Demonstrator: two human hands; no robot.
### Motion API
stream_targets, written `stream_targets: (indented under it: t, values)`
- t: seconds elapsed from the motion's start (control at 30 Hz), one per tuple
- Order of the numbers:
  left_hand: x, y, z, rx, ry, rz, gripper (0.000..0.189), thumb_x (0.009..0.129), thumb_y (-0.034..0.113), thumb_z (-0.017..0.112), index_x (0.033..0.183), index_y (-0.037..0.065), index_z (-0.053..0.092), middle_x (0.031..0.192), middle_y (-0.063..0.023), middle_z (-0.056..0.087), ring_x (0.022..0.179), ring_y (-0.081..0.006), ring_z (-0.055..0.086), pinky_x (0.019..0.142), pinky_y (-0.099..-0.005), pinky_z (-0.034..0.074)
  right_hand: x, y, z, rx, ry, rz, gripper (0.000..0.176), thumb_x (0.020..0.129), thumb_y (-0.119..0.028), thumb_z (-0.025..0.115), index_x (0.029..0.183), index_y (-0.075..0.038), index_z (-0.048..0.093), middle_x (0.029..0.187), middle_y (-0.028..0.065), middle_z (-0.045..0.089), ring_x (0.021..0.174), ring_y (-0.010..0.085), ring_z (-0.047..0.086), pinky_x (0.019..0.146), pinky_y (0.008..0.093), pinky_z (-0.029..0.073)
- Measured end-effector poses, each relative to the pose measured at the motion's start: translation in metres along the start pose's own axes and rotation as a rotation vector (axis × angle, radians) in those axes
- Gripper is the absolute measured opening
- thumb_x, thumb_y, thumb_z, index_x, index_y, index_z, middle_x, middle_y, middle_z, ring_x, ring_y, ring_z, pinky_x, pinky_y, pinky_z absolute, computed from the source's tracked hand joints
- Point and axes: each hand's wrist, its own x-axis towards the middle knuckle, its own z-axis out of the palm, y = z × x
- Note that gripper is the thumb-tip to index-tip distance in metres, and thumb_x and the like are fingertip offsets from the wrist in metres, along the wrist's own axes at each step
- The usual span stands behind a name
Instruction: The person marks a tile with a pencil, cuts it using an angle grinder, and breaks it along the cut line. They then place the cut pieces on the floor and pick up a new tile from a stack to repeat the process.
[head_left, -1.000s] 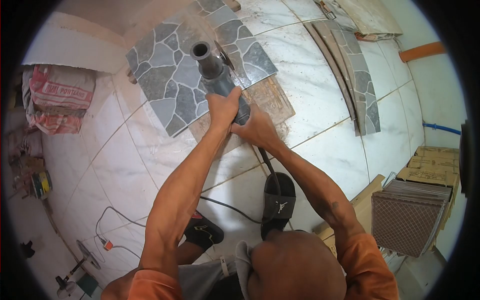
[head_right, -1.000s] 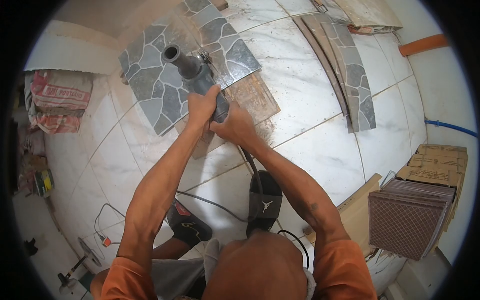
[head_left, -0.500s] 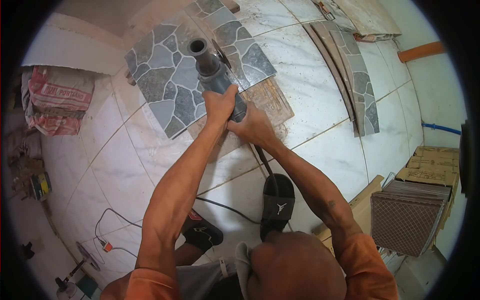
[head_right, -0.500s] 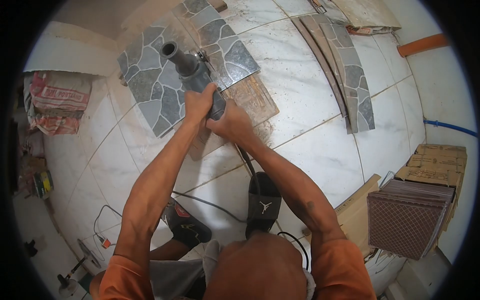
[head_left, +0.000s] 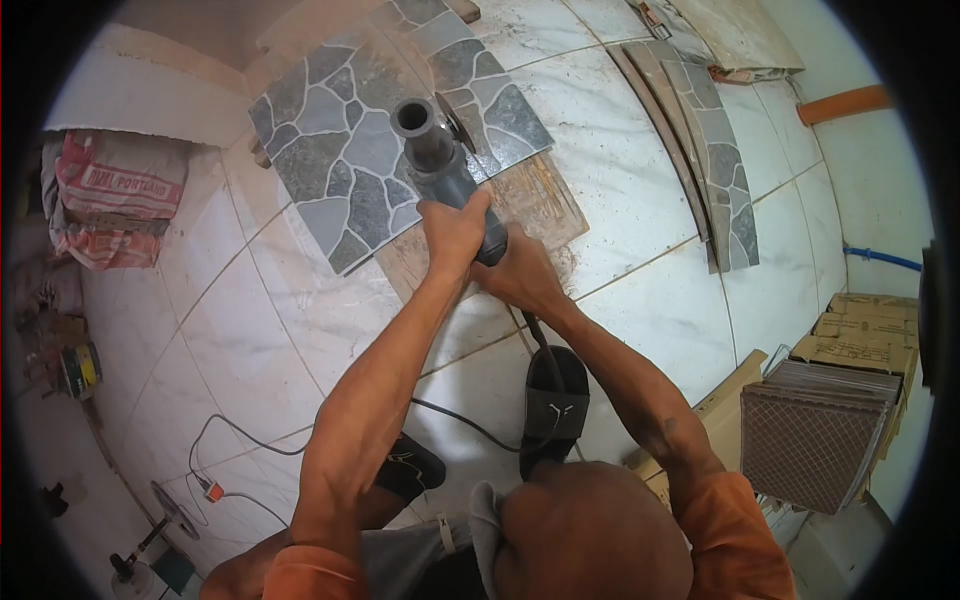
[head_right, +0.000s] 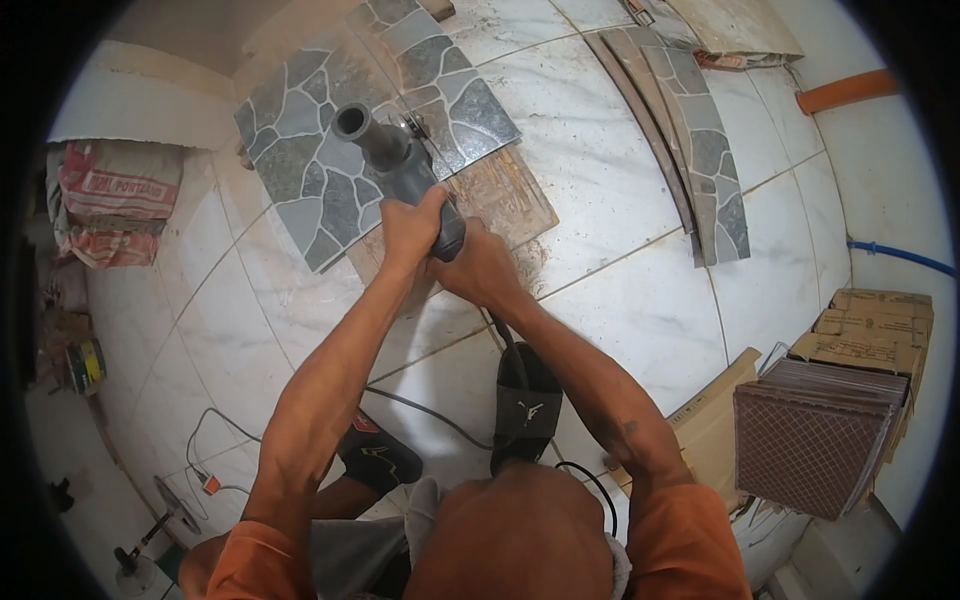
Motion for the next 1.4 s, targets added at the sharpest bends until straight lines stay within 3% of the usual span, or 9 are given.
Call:
stream_targets:
  t: [0.17, 0.33, 0.4, 0.47, 0.77, 0.97, 1.03, 1.17, 1.4]
  values:
    - [-0.029, 0.026, -0.012, -0.095, -0.24, -0.11, 0.057, 0.078, 0.025, 0.075, 0.104, -0.019, 0.05, 0.1, -0.0247, 0.061, 0.09, -0.0282, 0.062, 0.081, -0.0371, 0.05, -0.02, 0.004, -0.007, 0.041, -0.009, 0.008, 0.058, 0.072, -0.033, 0.078, 0.102, 0.012, 0.056, 0.091, 0.0321, 0.068, 0.089, 0.0476, 0.068, 0.081, 0.0492, 0.053]
    - [-0.023, -0.005, 0.001, -0.049, -0.037, 0.08, 0.033, 0.08, 0.021, 0.074, 0.08, -0.008, 0.06, 0.078, -0.0104, 0.061, 0.066, -0.0163, 0.056, 0.06, -0.0338, 0.045, -0.02, 0.004, -0.009, 0.014, -0.01, 0.022, 0.06, 0.072, -0.034, 0.078, 0.103, 0.011, 0.056, 0.09, 0.0322, 0.067, 0.089, 0.0475, 0.068, 0.081, 0.0498, 0.053]
    - [-0.016, -0.004, 0.002, -0.012, -0.031, 0.027, 0.035, 0.08, 0.021, 0.075, 0.08, -0.01, 0.058, 0.078, -0.0115, 0.061, 0.067, -0.0166, 0.056, 0.059, -0.0336, 0.045, -0.012, 0.004, -0.004, -0.022, 0.0, 0.0, 0.061, 0.071, -0.035, 0.078, 0.104, 0.011, 0.055, 0.09, 0.032, 0.067, 0.089, 0.0473, 0.068, 0.081, 0.0501, 0.053]
    - [-0.005, 0.011, -0.007, 0.022, -0.11, -0.173, 0.065, 0.076, 0.026, 0.077, 0.107, -0.022, 0.047, 0.103, -0.028, 0.061, 0.091, -0.0286, 0.063, 0.079, -0.0363, 0.052, -0.004, -0.001, -0.003, -0.027, -0.011, 0.023, 0.061, 0.071, -0.035, 0.079, 0.105, 0.011, 0.055, 0.09, 0.032, 0.067, 0.089, 0.047, 0.068, 0.082, 0.05, 0.053]
    - [0.013, 0.015, -0.007, -0.047, -0.112, -0.18, 0.072, 0.074, 0.025, 0.078, 0.11, -0.025, 0.043, 0.104, -0.0314, 0.061, 0.09, -0.0307, 0.064, 0.08, -0.0363, 0.052, 0.01, -0.008, 0.002, -0.008, 0.031, 0.0, 0.062, 0.07, -0.032, 0.08, 0.106, 0.011, 0.056, 0.093, 0.0302, 0.068, 0.091, 0.0447, 0.069, 0.081, 0.0481, 0.054]
    - [-0.024, 0.011, 0.0, -0.048, -0.035, 0.0, 0.026, 0.083, 0.017, 0.073, 0.074, -0.006, 0.065, 0.071, -0.0043, 0.062, 0.059, -0.0123, 0.055, 0.053, -0.0324, 0.044, -0.014, 0.006, -0.005, 0.032, -0.028, 0.023, 0.061, 0.071, -0.035, 0.081, 0.106, 0.01, 0.057, 0.093, 0.0279, 0.069, 0.09, 0.0416, 0.069, 0.08, 0.0467, 0.053]
    - [-0.029, 0.0, 0.002, -0.06, -0.022, 0.066, 0.023, 0.083, 0.016, 0.072, 0.074, -0.005, 0.064, 0.07, -0.0034, 0.061, 0.06, -0.0117, 0.054, 0.054, -0.0319, 0.044, -0.021, 0.01, -0.007, 0.031, -0.032, 0.036, 0.062, 0.072, -0.037, 0.081, 0.106, 0.01, 0.058, 0.092, 0.0263, 0.069, 0.089, 0.0395, 0.07, 0.078, 0.0457, 0.053]
    - [-0.043, 0.006, -0.002, -0.073, -0.135, -0.05, 0.048, 0.08, 0.023, 0.074, 0.101, -0.015, 0.055, 0.098, -0.0252, 0.063, 0.091, -0.0294, 0.062, 0.085, -0.0401, 0.048, -0.032, 0.01, -0.014, 0.035, -0.059, 0.071, 0.061, 0.072, -0.036, 0.079, 0.105, 0.01, 0.056, 0.093, 0.0282, 0.069, 0.091, 0.0424, 0.069, 0.081, 0.0474, 0.053]
    - [-0.033, -0.007, 0.001, -0.017, -0.108, -0.056, 0.06, 0.077, 0.027, 0.075, 0.107, -0.018, 0.05, 0.103, -0.0269, 0.061, 0.096, -0.0325, 0.062, 0.088, -0.0407, 0.048, -0.03, 0.005, -0.015, -0.021, -0.054, 0.085, 0.061, 0.071, -0.036, 0.079, 0.106, 0.009, 0.056, 0.094, 0.0293, 0.068, 0.093, 0.0447, 0.068, 0.083, 0.0487, 0.053]
